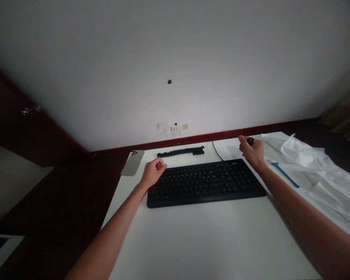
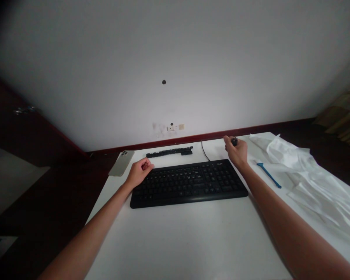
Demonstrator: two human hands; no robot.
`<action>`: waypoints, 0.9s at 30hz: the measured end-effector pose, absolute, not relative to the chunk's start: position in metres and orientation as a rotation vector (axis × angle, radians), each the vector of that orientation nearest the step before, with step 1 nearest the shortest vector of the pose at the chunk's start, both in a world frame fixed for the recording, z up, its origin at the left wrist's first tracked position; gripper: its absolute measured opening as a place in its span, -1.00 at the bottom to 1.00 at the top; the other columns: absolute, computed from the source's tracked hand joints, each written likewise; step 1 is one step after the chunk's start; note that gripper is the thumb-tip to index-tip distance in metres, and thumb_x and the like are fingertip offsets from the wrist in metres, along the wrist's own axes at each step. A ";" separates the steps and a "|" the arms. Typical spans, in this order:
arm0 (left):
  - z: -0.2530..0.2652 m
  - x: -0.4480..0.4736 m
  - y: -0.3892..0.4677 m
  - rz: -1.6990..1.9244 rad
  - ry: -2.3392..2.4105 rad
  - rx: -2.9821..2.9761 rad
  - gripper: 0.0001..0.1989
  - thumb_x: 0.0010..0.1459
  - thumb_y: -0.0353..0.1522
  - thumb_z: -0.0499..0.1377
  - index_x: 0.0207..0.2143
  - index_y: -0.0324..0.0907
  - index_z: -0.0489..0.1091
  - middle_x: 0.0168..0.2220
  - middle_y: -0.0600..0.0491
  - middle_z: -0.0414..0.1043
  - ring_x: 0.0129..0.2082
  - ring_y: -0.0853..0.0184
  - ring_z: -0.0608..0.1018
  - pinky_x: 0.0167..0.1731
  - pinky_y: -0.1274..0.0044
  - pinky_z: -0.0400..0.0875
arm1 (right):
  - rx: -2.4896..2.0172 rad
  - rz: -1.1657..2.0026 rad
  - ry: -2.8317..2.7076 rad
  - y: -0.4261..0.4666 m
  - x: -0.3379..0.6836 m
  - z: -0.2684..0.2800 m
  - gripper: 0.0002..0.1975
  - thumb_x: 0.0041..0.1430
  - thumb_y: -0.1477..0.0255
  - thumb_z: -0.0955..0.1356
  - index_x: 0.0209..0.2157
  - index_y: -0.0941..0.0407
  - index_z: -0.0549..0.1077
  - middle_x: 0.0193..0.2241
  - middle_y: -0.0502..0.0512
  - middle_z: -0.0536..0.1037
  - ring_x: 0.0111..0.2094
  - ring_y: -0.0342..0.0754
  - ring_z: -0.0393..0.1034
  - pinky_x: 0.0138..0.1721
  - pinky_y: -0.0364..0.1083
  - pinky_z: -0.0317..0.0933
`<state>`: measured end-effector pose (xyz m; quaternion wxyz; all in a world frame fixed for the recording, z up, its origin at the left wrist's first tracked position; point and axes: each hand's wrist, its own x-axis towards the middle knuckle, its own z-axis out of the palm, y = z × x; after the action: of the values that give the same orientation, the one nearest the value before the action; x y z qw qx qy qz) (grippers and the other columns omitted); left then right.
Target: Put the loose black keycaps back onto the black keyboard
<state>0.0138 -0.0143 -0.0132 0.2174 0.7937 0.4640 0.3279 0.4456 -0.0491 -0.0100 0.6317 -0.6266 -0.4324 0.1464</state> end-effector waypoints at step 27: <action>0.005 0.082 -0.101 0.287 0.579 2.862 -0.34 0.29 0.06 0.08 0.35 0.05 0.17 0.41 0.06 0.12 0.40 0.10 0.16 0.34 0.17 0.10 | -1.528 0.309 -1.043 -0.044 0.443 -0.027 -0.48 0.19 0.00 0.37 -0.62 0.08 0.26 -0.69 -0.01 0.34 -0.62 -0.14 0.19 -0.58 -0.14 0.12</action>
<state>0.0825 -0.1005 0.0046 0.1038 0.9702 0.1964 0.0972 0.4434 -0.0443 -0.0274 0.5915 -0.6568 -0.4484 0.1328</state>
